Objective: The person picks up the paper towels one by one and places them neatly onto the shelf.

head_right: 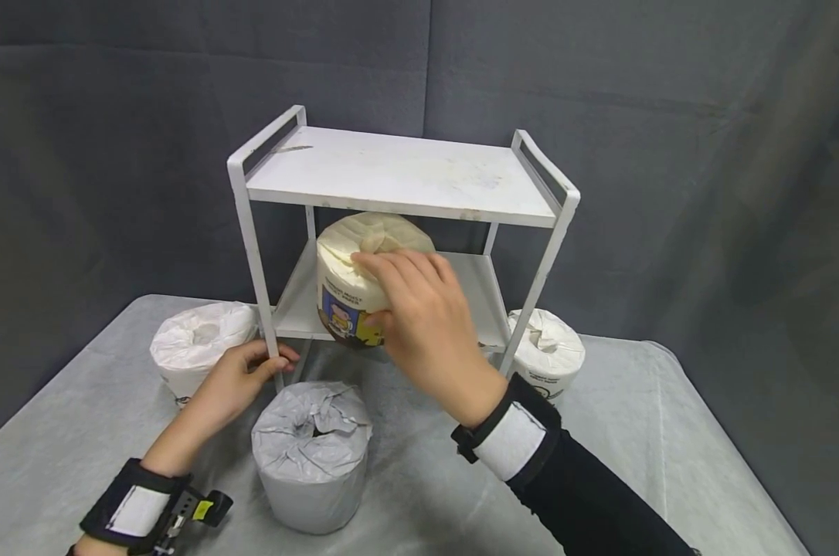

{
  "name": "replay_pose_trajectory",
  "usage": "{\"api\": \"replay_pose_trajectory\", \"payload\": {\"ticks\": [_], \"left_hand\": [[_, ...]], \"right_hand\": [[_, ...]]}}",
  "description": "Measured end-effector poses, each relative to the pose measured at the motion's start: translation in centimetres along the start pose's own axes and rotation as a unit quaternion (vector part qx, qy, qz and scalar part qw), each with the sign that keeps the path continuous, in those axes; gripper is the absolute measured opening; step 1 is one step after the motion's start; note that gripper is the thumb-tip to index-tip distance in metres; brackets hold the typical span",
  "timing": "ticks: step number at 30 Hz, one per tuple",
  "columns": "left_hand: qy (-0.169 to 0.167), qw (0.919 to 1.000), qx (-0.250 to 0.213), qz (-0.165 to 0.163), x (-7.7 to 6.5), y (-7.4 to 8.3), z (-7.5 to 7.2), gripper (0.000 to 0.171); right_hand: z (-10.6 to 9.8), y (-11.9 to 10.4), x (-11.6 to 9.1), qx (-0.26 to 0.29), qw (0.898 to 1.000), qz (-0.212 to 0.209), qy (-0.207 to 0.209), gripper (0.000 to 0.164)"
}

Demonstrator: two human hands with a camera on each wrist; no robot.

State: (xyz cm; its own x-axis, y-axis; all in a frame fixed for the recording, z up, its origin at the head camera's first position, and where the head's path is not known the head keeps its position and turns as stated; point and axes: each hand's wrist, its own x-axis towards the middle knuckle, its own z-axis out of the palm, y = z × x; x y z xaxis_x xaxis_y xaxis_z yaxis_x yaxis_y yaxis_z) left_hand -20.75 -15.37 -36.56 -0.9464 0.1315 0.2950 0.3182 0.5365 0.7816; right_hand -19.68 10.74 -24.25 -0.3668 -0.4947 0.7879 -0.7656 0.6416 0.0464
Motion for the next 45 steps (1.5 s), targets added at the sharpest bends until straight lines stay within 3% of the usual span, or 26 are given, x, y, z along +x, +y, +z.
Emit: {"api": "replay_pose_trajectory", "payload": {"ticks": [27,45], "left_hand": [[0.009,1.0,-0.002,0.003,-0.1,0.2,-0.1,0.014],[0.009,0.9999,-0.002,0.008,-0.1,0.1,-0.1,0.014]], "right_hand": [[2.1,-0.9,2.9,-0.044,0.998,-0.025,-0.036,0.069],[3.0,-0.4,4.7,-0.071,0.994,0.011,-0.083,0.069]]}}
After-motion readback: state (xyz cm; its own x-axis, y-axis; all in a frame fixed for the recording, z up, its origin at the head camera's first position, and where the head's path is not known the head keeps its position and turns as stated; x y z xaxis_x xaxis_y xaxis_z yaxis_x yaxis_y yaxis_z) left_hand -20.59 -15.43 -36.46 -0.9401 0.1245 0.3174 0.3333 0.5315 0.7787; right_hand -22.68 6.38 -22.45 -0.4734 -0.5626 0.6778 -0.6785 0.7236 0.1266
